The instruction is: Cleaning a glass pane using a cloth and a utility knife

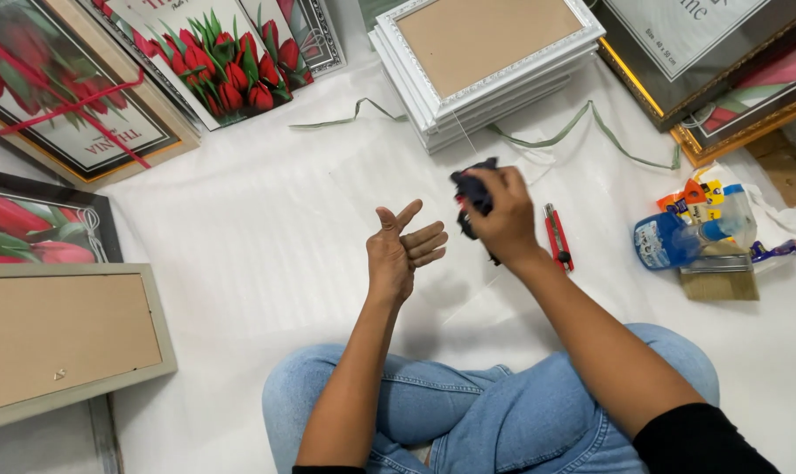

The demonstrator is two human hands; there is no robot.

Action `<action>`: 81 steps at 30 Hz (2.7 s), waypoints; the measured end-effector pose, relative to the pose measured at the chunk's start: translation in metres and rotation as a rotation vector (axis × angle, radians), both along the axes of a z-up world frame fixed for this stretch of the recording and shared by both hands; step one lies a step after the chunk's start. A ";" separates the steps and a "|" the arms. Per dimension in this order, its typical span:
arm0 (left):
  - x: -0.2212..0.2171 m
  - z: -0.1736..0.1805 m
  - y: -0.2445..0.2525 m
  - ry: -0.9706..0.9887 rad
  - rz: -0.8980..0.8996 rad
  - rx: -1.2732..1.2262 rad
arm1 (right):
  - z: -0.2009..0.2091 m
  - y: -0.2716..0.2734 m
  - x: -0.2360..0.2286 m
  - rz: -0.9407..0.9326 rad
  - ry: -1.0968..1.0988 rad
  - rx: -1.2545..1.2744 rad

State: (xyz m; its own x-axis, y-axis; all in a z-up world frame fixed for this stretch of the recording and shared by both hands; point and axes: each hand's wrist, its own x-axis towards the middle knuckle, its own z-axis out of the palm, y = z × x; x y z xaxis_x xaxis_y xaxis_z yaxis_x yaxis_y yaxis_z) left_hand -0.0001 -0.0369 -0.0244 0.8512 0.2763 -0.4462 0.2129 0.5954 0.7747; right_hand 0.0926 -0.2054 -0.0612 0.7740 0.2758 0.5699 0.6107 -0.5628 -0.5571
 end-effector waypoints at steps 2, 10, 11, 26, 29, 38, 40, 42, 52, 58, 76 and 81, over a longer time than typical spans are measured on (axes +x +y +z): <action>-0.004 0.007 -0.004 0.017 -0.030 0.000 | 0.006 -0.008 0.004 -0.110 0.023 0.062; 0.004 -0.030 -0.006 -0.012 0.052 0.162 | 0.017 0.051 -0.075 0.201 -0.118 0.057; 0.006 -0.047 -0.003 -0.009 0.054 0.163 | 0.006 0.049 -0.065 0.202 -0.116 0.058; -0.003 -0.024 -0.004 -0.025 -0.226 0.035 | 0.012 0.029 -0.044 -0.047 -0.146 0.027; 0.000 -0.056 -0.002 -0.047 -0.185 0.079 | 0.011 0.046 -0.062 0.066 -0.239 -0.033; -0.008 -0.004 -0.010 -0.066 -0.273 0.073 | 0.020 -0.011 0.005 -0.252 -0.203 0.044; -0.005 0.001 -0.015 -0.045 -0.274 0.104 | 0.012 0.000 -0.006 -0.127 -0.157 0.024; 0.001 -0.079 -0.008 -0.046 -0.228 0.158 | 0.007 0.030 -0.034 -0.042 -0.159 -0.005; -0.009 0.005 -0.009 -0.061 -0.331 0.088 | 0.032 -0.020 0.017 -0.232 -0.151 0.077; -0.009 0.001 -0.007 -0.072 -0.434 0.088 | 0.027 -0.021 0.013 -0.270 0.431 0.414; -0.004 0.023 -0.007 -0.072 -0.157 0.001 | 0.025 -0.005 0.006 -0.193 0.026 0.038; -0.003 -0.002 -0.014 -0.093 -0.158 0.044 | 0.040 0.022 -0.022 0.030 -0.098 -0.075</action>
State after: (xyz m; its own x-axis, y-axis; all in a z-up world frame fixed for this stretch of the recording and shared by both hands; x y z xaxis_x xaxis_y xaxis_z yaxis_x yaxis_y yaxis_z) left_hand -0.0030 -0.0511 -0.0267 0.9224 0.1538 -0.3542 0.2273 0.5250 0.8202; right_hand 0.0705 -0.1832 -0.0207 0.7062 0.3430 0.6194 0.6775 -0.5815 -0.4504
